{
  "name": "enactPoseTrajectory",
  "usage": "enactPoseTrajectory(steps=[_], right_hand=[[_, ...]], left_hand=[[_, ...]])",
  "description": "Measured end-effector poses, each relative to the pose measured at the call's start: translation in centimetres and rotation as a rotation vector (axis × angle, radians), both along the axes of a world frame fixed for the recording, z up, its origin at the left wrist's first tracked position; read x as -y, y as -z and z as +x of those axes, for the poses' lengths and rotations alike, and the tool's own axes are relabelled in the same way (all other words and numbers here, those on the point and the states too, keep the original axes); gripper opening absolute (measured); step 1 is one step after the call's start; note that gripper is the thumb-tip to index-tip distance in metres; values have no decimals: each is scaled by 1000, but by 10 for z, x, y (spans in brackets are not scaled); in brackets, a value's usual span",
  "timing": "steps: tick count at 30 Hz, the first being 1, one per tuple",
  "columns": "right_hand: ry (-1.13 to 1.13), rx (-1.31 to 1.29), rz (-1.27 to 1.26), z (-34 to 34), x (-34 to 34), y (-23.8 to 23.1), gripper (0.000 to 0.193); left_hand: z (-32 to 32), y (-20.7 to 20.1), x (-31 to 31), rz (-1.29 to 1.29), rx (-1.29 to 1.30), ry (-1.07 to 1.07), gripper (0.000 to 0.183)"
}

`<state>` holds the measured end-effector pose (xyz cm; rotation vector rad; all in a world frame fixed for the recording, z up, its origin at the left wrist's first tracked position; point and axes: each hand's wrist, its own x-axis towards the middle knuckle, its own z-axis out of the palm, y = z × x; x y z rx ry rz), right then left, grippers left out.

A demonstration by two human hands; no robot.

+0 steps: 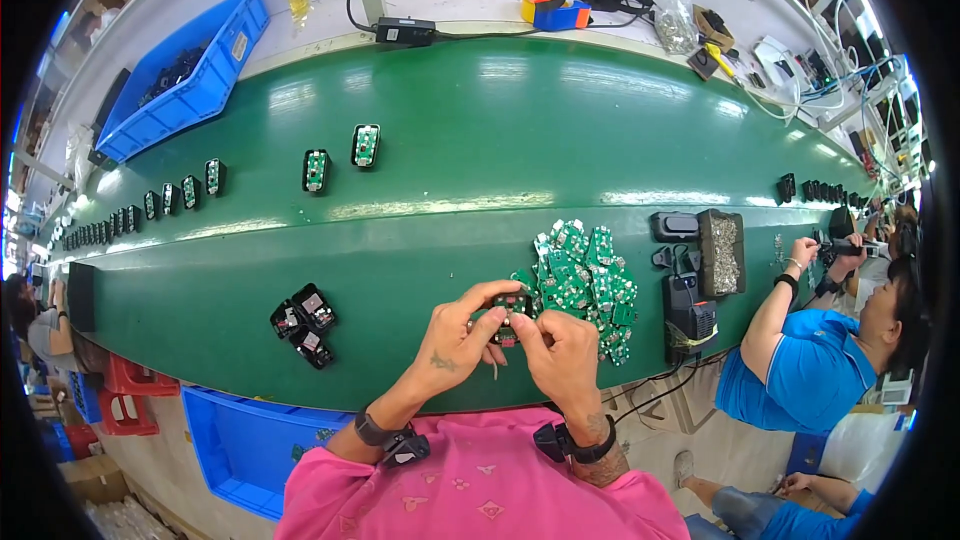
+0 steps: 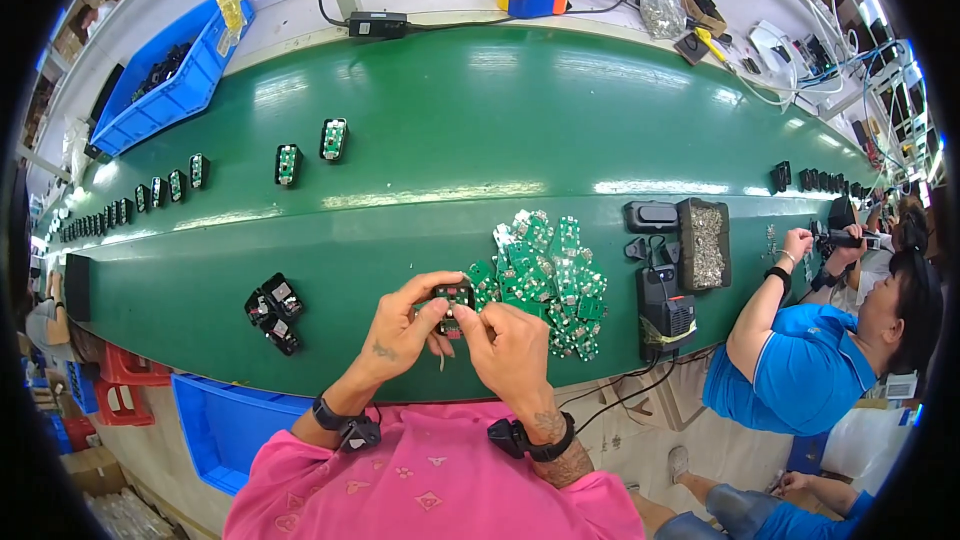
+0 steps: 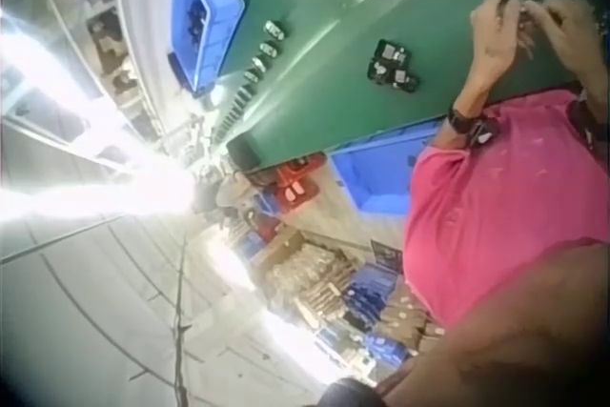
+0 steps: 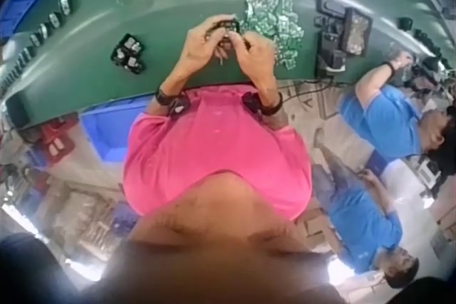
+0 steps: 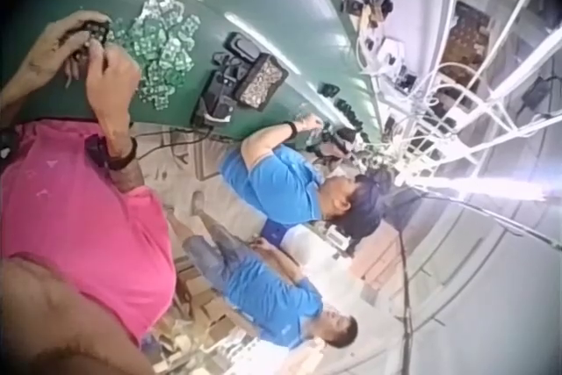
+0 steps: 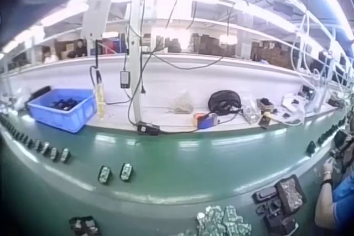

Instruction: Assembling small electronic components on a factory production line.

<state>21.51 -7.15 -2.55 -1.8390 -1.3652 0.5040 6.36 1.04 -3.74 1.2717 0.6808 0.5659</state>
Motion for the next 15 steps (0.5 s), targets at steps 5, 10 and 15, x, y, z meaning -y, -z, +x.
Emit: enactPoseTrajectory(steps=[5,10,15], right_hand=[[75,-169,35,-3,-4,7,18],[-123,-167,-6,3,-6,3,47],[-112,-189,26,0,-8,4,44]], left_hand=[[8,0,1,-27,3,-61,34],[9,3,-2,-102,1,-28,32],[10,4,1,17,-27,-50,32]])
